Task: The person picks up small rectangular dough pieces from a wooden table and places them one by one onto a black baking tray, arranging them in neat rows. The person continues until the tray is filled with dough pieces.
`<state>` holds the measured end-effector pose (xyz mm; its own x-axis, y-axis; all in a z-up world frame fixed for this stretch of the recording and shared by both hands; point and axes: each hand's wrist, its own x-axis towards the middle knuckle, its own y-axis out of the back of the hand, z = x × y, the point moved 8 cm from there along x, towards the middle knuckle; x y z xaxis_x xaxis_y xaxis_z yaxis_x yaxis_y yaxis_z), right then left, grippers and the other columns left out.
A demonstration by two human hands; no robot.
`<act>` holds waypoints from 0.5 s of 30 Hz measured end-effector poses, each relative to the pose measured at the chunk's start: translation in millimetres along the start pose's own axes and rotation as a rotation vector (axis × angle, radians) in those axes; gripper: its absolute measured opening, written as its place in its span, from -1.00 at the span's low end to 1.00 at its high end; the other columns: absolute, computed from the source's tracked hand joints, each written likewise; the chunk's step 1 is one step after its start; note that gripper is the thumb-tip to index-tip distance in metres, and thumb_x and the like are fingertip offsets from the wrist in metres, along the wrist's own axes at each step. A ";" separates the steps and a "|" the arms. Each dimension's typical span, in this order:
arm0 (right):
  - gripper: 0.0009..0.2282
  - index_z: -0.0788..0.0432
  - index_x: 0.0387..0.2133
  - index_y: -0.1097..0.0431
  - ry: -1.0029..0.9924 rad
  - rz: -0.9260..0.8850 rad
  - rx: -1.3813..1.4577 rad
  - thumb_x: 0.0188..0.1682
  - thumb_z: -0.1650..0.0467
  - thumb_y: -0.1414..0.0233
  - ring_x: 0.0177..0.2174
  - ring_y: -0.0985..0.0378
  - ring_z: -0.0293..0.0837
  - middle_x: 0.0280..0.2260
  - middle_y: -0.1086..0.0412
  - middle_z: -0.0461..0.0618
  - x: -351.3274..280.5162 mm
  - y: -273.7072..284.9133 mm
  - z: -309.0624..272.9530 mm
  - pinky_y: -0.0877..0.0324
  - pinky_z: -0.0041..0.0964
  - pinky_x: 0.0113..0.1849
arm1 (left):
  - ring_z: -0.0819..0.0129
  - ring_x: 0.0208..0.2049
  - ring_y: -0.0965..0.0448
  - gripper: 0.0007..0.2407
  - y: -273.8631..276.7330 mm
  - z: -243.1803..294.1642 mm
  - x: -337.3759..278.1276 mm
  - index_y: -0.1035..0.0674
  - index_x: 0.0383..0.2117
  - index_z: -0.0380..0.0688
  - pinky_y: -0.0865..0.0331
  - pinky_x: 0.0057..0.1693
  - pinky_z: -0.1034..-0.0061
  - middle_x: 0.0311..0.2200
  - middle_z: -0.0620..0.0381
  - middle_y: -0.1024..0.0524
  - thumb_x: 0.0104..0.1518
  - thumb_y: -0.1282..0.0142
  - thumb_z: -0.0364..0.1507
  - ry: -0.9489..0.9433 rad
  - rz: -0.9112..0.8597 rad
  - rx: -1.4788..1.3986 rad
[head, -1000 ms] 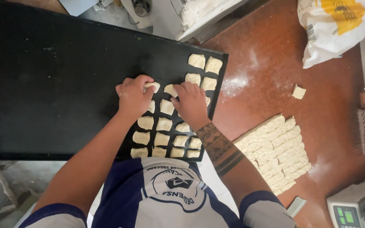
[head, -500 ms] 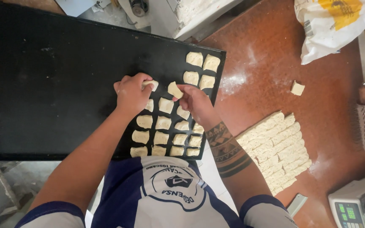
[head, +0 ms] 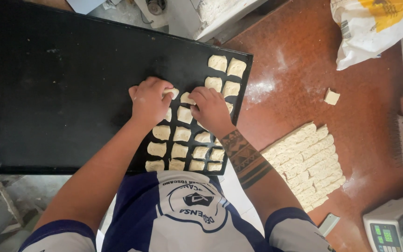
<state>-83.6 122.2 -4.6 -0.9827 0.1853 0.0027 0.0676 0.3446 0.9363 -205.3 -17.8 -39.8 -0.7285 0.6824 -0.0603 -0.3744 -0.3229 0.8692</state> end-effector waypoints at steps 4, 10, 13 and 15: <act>-0.80 -0.10 -0.16 -0.48 -0.004 -0.009 -0.065 -0.07 0.30 -0.11 -0.18 -0.45 -0.14 -0.17 -0.36 -0.22 -3.1 -3.6 0.7 -0.36 -0.20 -0.22 | 0.28 -0.14 -0.48 -0.81 11.1 9.9 -6.2 -0.64 -0.22 0.29 -0.20 0.08 0.18 -0.24 0.34 -0.44 0.03 -0.32 -0.26 -0.070 0.070 0.065; -0.81 -0.09 -0.16 -0.50 -0.029 0.048 -0.100 -0.05 0.32 -0.11 -0.20 -0.42 -0.09 -0.22 -0.34 -0.18 -1.5 -0.7 -2.0 -0.28 -0.19 -0.24 | 0.46 -0.14 -0.47 -0.90 36.0 19.4 -6.6 -0.59 -0.32 0.36 -0.12 0.01 0.41 -0.21 0.40 -0.34 0.11 -0.24 -0.15 -0.273 0.311 0.216; -0.74 0.02 -0.18 -0.50 -0.033 0.095 0.171 -0.17 0.32 -0.14 -0.17 -0.47 0.09 -0.18 -0.39 -0.02 -11.5 11.9 10.9 -0.34 -0.01 -0.18 | 0.34 -0.15 -0.55 -0.90 59.1 46.0 -6.3 -0.65 -0.29 0.32 -0.25 -0.07 0.37 -0.19 0.28 -0.44 0.14 -0.30 -0.18 -0.403 0.330 0.161; -0.73 -0.14 -0.07 -0.47 -0.095 0.210 0.190 -0.04 0.22 -0.09 -0.11 -0.50 -0.06 -0.09 -0.41 -0.19 -25.5 46.4 23.8 -0.33 -0.18 -0.14 | 0.28 -0.16 -0.61 -0.74 84.2 60.7 -6.8 -0.67 -0.11 0.13 -0.35 -0.13 0.34 -0.19 0.19 -0.49 0.15 -0.37 -0.14 -0.335 0.313 0.169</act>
<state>-51.3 155.4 30.4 -0.9238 0.3529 0.1482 0.3075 0.4536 0.8365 -197.0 -9.7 63.5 -0.5563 0.7520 0.3535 -0.0482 -0.4538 0.8898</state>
